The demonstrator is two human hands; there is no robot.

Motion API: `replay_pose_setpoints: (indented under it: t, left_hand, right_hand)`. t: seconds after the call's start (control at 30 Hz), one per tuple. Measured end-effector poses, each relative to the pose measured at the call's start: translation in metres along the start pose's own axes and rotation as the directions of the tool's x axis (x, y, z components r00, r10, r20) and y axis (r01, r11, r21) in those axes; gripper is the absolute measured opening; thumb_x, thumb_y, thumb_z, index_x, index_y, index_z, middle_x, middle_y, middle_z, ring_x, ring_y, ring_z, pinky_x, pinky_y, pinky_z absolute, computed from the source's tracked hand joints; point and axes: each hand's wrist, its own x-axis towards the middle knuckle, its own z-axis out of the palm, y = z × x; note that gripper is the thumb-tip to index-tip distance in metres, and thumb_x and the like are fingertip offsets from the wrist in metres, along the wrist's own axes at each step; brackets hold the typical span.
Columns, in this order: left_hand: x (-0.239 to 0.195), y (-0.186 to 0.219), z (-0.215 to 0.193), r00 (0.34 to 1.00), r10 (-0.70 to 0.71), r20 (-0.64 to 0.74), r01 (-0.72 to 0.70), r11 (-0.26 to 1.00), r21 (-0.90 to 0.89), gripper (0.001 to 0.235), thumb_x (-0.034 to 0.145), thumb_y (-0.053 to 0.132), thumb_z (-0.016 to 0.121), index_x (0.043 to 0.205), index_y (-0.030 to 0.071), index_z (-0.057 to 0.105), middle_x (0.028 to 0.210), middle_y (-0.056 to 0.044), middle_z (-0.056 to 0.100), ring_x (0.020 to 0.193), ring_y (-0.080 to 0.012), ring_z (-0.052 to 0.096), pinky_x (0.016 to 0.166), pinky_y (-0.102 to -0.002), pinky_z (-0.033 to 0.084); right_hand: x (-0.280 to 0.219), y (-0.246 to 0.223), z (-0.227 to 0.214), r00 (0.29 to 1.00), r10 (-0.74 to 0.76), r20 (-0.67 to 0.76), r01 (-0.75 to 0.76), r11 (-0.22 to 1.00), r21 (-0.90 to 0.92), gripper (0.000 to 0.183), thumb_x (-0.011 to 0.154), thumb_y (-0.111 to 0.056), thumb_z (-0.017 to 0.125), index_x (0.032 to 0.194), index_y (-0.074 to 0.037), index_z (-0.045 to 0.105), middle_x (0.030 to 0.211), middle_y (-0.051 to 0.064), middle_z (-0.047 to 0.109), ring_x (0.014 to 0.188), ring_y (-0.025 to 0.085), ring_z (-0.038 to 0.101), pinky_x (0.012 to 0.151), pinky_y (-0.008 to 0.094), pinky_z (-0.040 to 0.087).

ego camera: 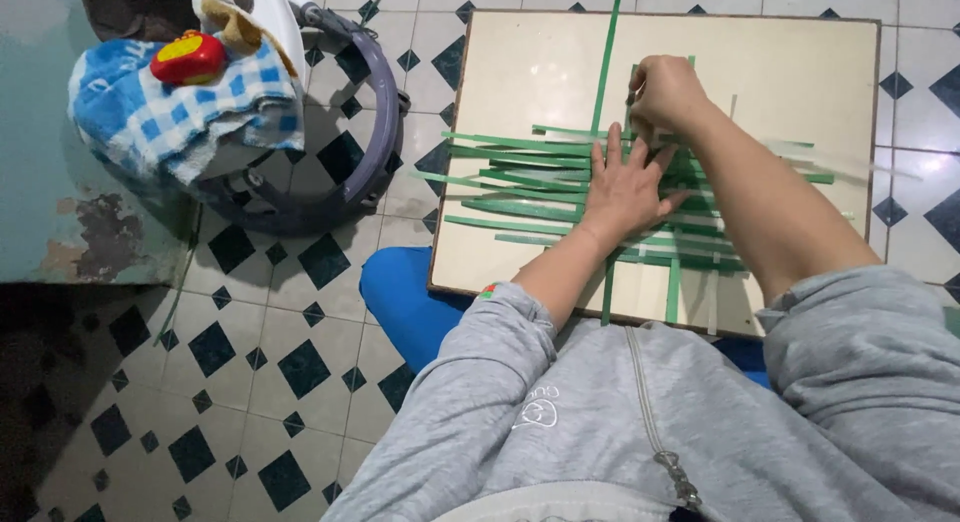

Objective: The person is weaving green plastic strips on a board to create a mat or base.

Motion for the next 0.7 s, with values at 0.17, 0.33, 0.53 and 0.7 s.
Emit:
replay_pose_setpoints:
  t: [0.17, 0.33, 0.53, 0.7]
  left_hand:
    - [-0.002, 0.0, -0.008, 1.0, 0.005, 0.0, -0.005, 0.999, -0.047, 0.071, 0.088, 0.066, 0.038, 0.148, 0.028, 0.036, 0.159, -0.012, 0.02, 0.146, -0.0489, 0.003, 0.115, -0.064, 0.009]
    - [-0.005, -0.001, -0.013, 0.999, 0.045, -0.007, -0.045, 0.995, -0.084, 0.063, 0.088, 0.059, 0.048, 0.14, 0.023, 0.046, 0.159, -0.011, 0.017, 0.148, -0.0405, 0.003, 0.115, -0.066, 0.011]
    - [0.002, -0.004, 0.014, 0.988, 0.035, -0.153, -0.053, 0.993, -0.11, 0.048, 0.083, 0.055, 0.054, 0.118, 0.023, 0.064, 0.152, -0.013, 0.033, 0.145, -0.0478, 0.017, 0.115, -0.068, 0.016]
    - [-0.002, -0.001, -0.001, 0.997, 0.034, -0.066, -0.042, 0.991, -0.128, 0.05, 0.086, 0.052, 0.051, 0.124, 0.019, 0.059, 0.153, -0.015, 0.03, 0.145, -0.0493, 0.012, 0.116, -0.066, 0.013]
  right_hand:
    - [-0.021, 0.003, -0.019, 0.999, 0.026, -0.041, -0.02, 0.988, 0.155, 0.022, 0.088, 0.0, 0.071, 0.109, 0.001, 0.065, 0.104, 0.016, 0.067, 0.093, 0.028, 0.064, 0.081, 0.034, 0.056]
    - [-0.026, 0.0, -0.017, 0.986, 0.094, 0.14, -0.044, 0.946, -0.322, 0.012, 0.091, -0.015, 0.068, 0.095, -0.008, 0.077, 0.091, 0.008, 0.073, 0.08, 0.024, 0.064, 0.063, 0.037, 0.053]
    - [-0.01, 0.023, 0.008, 0.994, -0.067, 0.086, 0.078, 0.987, -0.138, 0.009, 0.088, -0.008, 0.071, 0.088, -0.002, 0.078, 0.084, 0.013, 0.073, 0.074, 0.025, 0.066, 0.067, 0.037, 0.054]
    - [-0.015, 0.02, -0.003, 0.996, -0.044, 0.081, 0.058, 0.983, -0.177, 0.012, 0.09, -0.011, 0.071, 0.093, -0.002, 0.076, 0.09, 0.013, 0.073, 0.083, 0.026, 0.065, 0.073, 0.039, 0.054]
